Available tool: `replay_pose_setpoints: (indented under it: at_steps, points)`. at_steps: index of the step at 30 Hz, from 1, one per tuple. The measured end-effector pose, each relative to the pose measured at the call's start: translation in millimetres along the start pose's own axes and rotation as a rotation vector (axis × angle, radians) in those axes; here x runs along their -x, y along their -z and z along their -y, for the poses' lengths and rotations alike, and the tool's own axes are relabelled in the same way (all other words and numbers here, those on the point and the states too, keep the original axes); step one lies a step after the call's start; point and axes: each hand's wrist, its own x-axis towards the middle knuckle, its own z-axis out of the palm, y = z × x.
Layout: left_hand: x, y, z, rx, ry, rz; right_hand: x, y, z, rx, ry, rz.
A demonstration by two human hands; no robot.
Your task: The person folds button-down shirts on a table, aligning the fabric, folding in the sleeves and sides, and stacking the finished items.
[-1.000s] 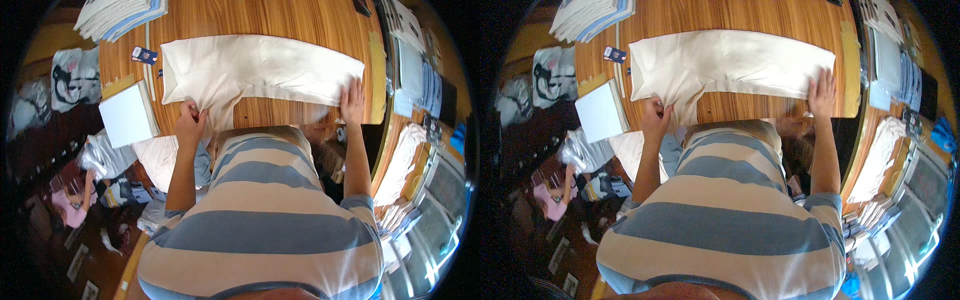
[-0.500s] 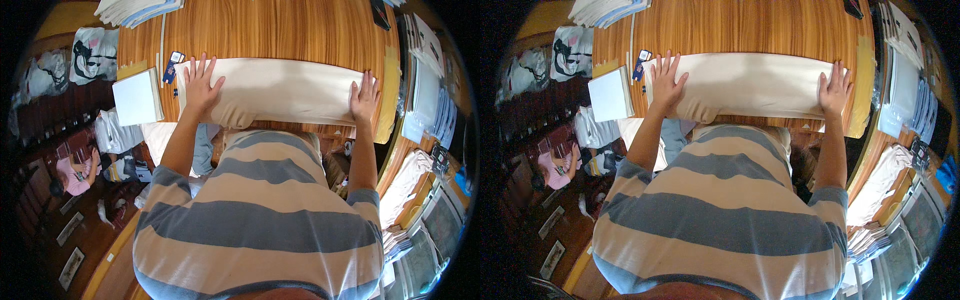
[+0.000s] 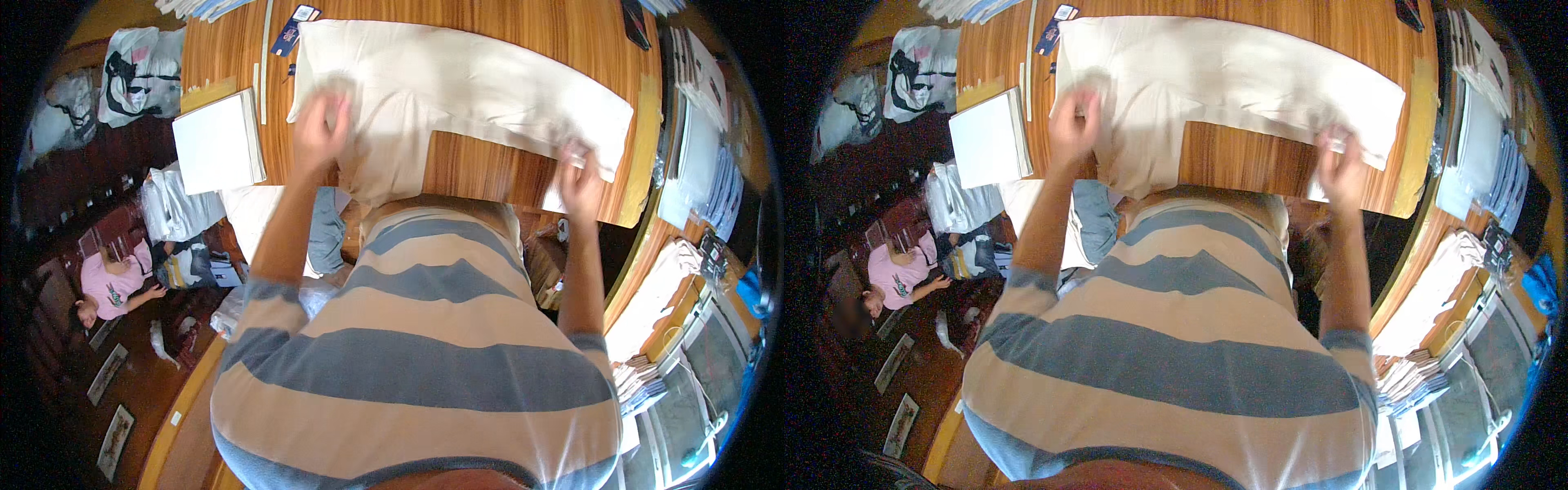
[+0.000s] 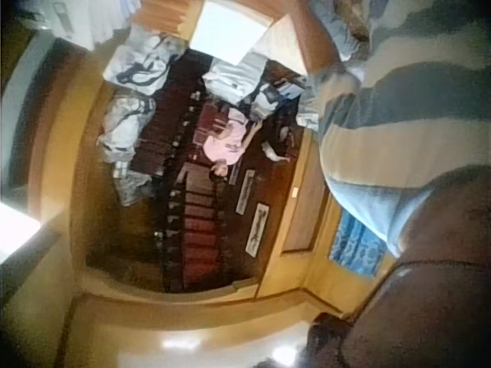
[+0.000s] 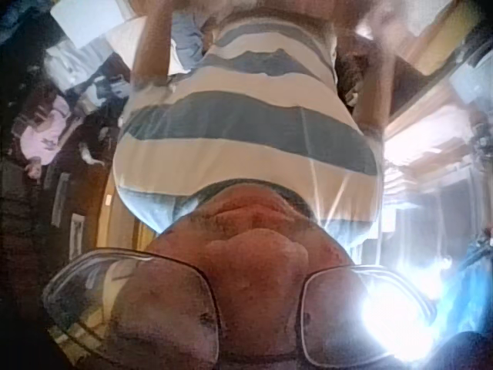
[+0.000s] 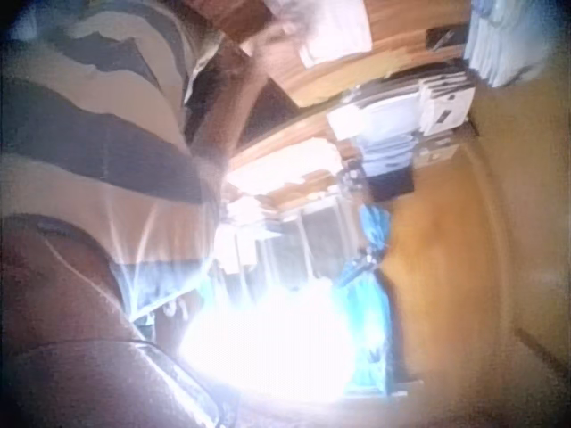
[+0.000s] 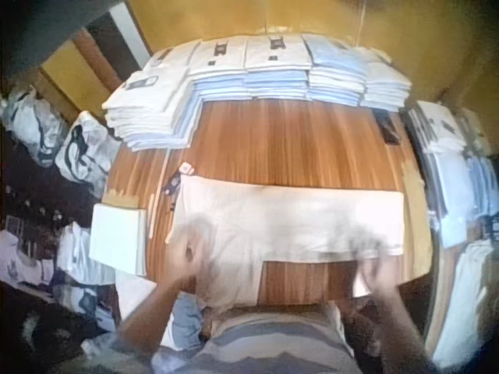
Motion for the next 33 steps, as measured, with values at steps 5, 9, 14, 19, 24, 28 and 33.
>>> replay_pose_setpoints:
  at_steps: [5,9,14,19,24,28,33]
  points:
    - [234.1,41.6,20.3,0.365,0.839,0.413,110.3,-60.0,57.0,-0.277,-0.237,0.867]
    - [229.2,-32.4,58.0,0.152,0.675,0.338,115.1,-104.0,53.1,-0.244,-0.279,0.947]
    - [214.7,-23.0,62.0,0.323,0.752,0.850,109.2,-120.6,65.7,0.015,0.034,1.047]
    - [156.1,81.1,-27.3,0.984,1.110,0.563,105.1,-109.0,163.1,0.178,0.891,0.387]
    - [61.5,68.3,-99.7,1.436,1.059,0.662,69.1,-131.4,178.6,0.088,1.169,0.100]
    - [-13.6,93.1,-90.1,1.423,0.827,1.001,37.7,-85.3,184.7,-0.173,0.771,0.161]
    - [-85.7,21.5,-16.6,0.032,-0.365,0.365,-26.4,-69.4,138.9,-0.641,-0.012,-0.010]
